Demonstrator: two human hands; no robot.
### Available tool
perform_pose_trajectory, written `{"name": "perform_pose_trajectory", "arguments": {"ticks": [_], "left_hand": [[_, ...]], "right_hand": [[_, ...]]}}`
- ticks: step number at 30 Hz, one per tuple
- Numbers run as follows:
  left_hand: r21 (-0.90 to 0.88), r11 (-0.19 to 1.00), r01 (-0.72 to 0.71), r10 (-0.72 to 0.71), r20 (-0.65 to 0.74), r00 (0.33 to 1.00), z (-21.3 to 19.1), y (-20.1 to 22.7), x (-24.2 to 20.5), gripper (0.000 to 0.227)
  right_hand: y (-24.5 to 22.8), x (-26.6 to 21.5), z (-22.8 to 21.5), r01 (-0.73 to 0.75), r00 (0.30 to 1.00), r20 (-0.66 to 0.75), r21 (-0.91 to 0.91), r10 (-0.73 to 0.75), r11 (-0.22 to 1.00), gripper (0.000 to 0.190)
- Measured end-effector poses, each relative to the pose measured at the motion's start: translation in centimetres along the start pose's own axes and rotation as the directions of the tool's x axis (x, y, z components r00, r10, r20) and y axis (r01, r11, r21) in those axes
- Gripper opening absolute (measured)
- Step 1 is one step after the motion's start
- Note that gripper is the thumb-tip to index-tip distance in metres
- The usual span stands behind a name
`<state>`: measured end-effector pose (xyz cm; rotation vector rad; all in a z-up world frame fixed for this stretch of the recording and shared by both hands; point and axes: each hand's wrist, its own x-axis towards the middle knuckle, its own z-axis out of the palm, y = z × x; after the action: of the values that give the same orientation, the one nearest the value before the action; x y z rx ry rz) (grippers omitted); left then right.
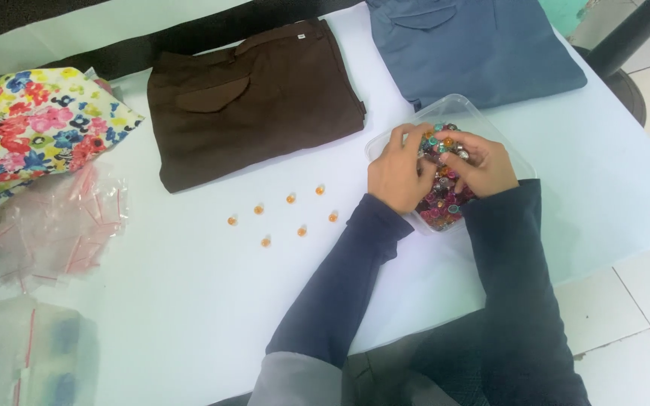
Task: Sorting and counting small colored buttons from a plastic container and placing them into small resealable plastic bags.
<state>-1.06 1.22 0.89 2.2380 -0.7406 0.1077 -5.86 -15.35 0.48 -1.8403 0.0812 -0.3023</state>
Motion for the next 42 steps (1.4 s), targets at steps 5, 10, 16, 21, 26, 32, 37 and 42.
{"name": "perform_pose_trajectory", "arguments": {"ticks": [5, 10, 16, 21, 26, 32, 37, 42], "left_hand": [[-0.013, 0.995, -0.098, 0.095, -0.144, 0.985, 1.7, -1.5, 0.0, 0.02], [0.011, 0.992, -0.128, 0.128, -0.189, 0.974, 1.5, -1.5, -0.2, 0.008], [-0.101, 0.987, -0.122, 0.095, -0.238, 0.967, 1.6, -1.5, -0.3, 0.017], [-0.117, 0.99, -0.083, 0.059, -0.189, 0.98, 0.4, -0.8, -0.9, 0.017], [-0.206, 0.974, -0.096, 0.047, -0.231, 0.972, 0.2, -0.7, -1.0, 0.015], [-0.223, 0.963, -0.154, 0.092, -0.268, 0.959, 1.5, -1.7, -0.8, 0.018], [-0.256, 0.943, -0.213, 0.113, -0.353, 0.929, 1.2, -1.3, -1.0, 0.017], [-0.289, 0.887, -0.36, 0.138, -0.579, 0.803, 3.0, -2.3, -1.1, 0.024]], "right_hand": [[1.7, 0.2, -0.2, -0.018, 0.998, 0.057, 0.013, 0.017, 1.0, 0.039], [1.2, 0.0, 0.0, -0.013, 0.995, 0.098, 0.002, 0.013, 1.0, 0.039], [0.6, 0.1, 0.1, -0.027, 0.988, 0.152, 0.027, 0.023, 0.999, 0.042], [3.0, 0.7, -0.6, -0.077, 0.984, 0.168, 0.08, 0.063, 0.994, 0.046], [0.6, 0.0, -0.6, -0.026, 0.995, 0.094, 0.047, 0.021, 0.999, 0.04], [2.6, 0.5, -0.3, 0.041, 0.999, 0.036, 0.012, -0.041, 0.999, 0.022], [2.5, 1.0, 0.6, 0.104, 0.994, 0.031, -0.001, -0.104, 0.995, 0.017], [3.8, 1.7, 1.3, 0.145, 0.985, 0.077, 0.089, -0.152, 0.985, 0.017]]}}
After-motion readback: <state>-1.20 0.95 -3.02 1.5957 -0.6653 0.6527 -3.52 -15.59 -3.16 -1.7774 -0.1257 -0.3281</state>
